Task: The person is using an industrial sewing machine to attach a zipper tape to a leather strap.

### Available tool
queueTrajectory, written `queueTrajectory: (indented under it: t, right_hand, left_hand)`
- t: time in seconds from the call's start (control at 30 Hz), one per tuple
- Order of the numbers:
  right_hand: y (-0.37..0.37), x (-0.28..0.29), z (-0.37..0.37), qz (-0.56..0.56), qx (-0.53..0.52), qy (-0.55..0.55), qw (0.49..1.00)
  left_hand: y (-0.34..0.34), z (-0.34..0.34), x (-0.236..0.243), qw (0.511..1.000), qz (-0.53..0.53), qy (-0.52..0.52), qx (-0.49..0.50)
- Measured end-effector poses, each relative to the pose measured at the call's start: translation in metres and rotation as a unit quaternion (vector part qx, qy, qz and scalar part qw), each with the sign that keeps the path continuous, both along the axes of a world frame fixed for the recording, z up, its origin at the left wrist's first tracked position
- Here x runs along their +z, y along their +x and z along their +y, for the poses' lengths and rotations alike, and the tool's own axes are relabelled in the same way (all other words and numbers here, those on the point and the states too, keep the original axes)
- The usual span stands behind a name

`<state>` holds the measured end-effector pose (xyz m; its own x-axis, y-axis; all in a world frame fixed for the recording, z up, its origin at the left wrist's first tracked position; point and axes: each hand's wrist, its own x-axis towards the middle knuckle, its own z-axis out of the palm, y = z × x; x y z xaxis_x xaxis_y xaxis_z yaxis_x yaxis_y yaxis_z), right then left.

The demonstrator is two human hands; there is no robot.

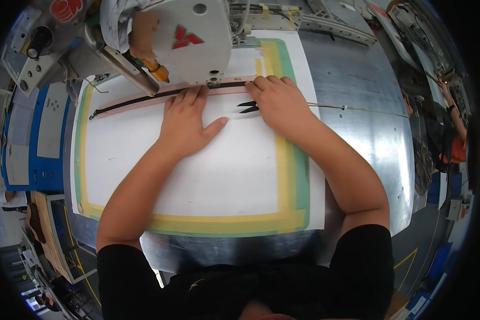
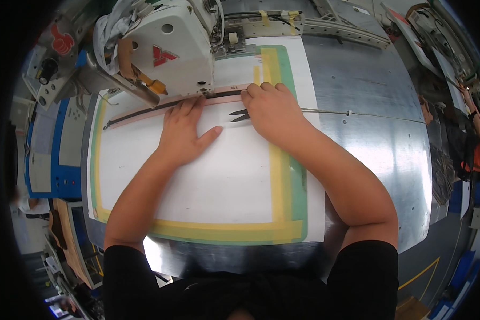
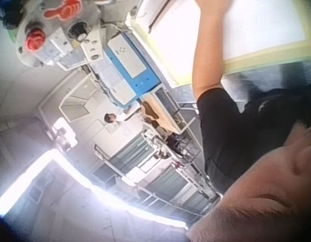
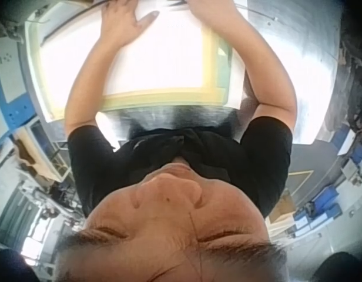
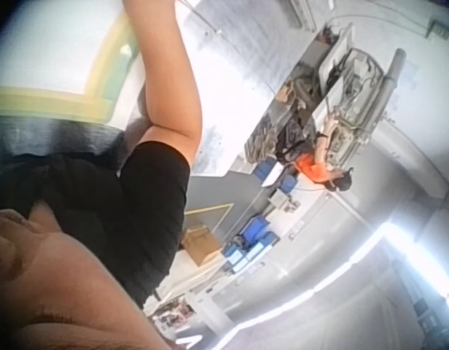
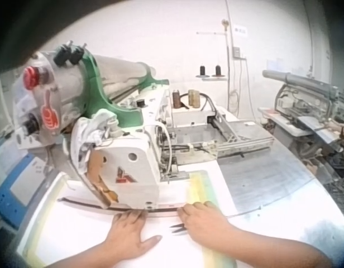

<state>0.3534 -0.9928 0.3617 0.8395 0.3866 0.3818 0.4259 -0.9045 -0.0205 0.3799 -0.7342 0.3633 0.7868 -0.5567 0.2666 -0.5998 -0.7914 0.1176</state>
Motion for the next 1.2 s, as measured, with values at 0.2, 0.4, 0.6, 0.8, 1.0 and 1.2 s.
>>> queueTrajectory:
  t: [0.2, 0.4, 0.6, 0.8, 1.0, 1.2]
  right_hand:
    - [-0.001, 0.003, 0.009, 0.010, -0.003, -0.021, 1.000]
    - [0.000, -0.006, 0.018, -0.016, 0.021, 0.014, 1.000]
    - [0.001, -0.009, 0.023, 0.010, 0.034, 0.020, 0.999]
    - [0.001, -0.012, 0.027, 0.002, 0.061, 0.061, 0.996]
    - [0.003, -0.011, 0.032, 0.023, 0.067, 0.087, 0.994]
    - [0.003, -0.016, 0.026, 0.034, 0.084, 0.109, 0.990]
  left_hand:
    - [0.001, 0.001, 0.000, 1.000, -0.002, 0.011, -0.007]
    - [0.002, 0.009, -0.001, 1.000, -0.004, 0.014, -0.003]
    - [0.003, 0.015, 0.000, 1.000, 0.020, 0.005, 0.001]
    - [0.002, 0.015, -0.001, 1.000, 0.017, 0.003, 0.004]
    - [0.004, 0.027, 0.004, 1.000, 0.024, 0.011, -0.001]
    - [0.005, 0.096, -0.001, 0.997, 0.021, 0.044, 0.058]
